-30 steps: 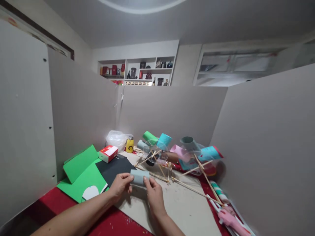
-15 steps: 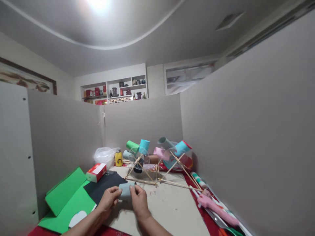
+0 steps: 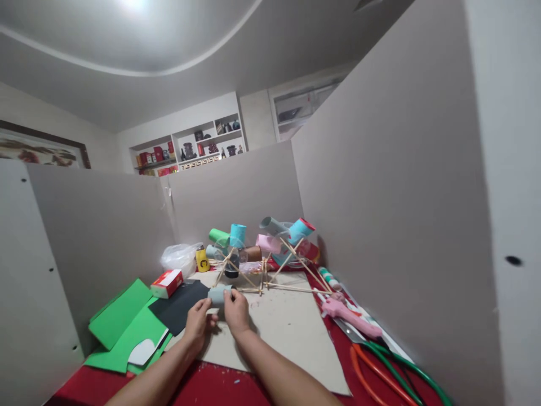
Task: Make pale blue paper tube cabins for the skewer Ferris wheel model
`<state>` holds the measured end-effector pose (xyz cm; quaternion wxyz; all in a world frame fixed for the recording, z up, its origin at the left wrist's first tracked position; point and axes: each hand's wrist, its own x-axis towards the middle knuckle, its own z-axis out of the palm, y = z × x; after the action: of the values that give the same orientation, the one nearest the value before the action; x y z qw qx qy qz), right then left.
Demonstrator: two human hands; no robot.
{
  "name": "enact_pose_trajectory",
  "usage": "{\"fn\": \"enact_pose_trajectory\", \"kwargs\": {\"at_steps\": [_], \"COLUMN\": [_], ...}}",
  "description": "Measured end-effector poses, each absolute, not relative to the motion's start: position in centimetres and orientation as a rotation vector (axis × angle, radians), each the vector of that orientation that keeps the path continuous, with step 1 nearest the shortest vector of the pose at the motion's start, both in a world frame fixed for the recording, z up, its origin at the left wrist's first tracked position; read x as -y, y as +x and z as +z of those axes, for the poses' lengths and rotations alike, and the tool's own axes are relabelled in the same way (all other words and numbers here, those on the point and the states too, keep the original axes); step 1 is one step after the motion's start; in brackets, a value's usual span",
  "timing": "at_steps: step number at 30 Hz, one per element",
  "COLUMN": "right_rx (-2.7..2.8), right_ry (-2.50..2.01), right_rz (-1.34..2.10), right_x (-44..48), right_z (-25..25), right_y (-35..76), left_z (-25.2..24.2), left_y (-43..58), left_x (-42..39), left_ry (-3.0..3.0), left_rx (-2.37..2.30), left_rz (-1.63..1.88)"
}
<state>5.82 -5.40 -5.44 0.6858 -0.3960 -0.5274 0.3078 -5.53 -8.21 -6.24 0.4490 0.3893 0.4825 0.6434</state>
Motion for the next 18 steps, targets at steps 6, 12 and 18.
{"fn": "enact_pose_trajectory", "kwargs": {"at_steps": [6,12,18], "right_rx": [1.184,1.198,1.18], "right_ry": [-0.874,-0.854,-0.907], "right_rz": [0.763,0.766,0.78], "right_x": [5.4,5.8,5.4], "right_z": [-6.0,-5.4,-5.5], "right_y": [5.5,5.5,6.0], "left_z": [-6.2,-5.0,-4.2], "left_y": [-6.2,-7.1,-7.1], "left_x": [8.7,8.7,8.8], "left_ry": [1.036,1.016,0.933], "left_rx": [-1.153,-1.061,-0.995], "left_rz": [1.65,1.62,1.516]}}
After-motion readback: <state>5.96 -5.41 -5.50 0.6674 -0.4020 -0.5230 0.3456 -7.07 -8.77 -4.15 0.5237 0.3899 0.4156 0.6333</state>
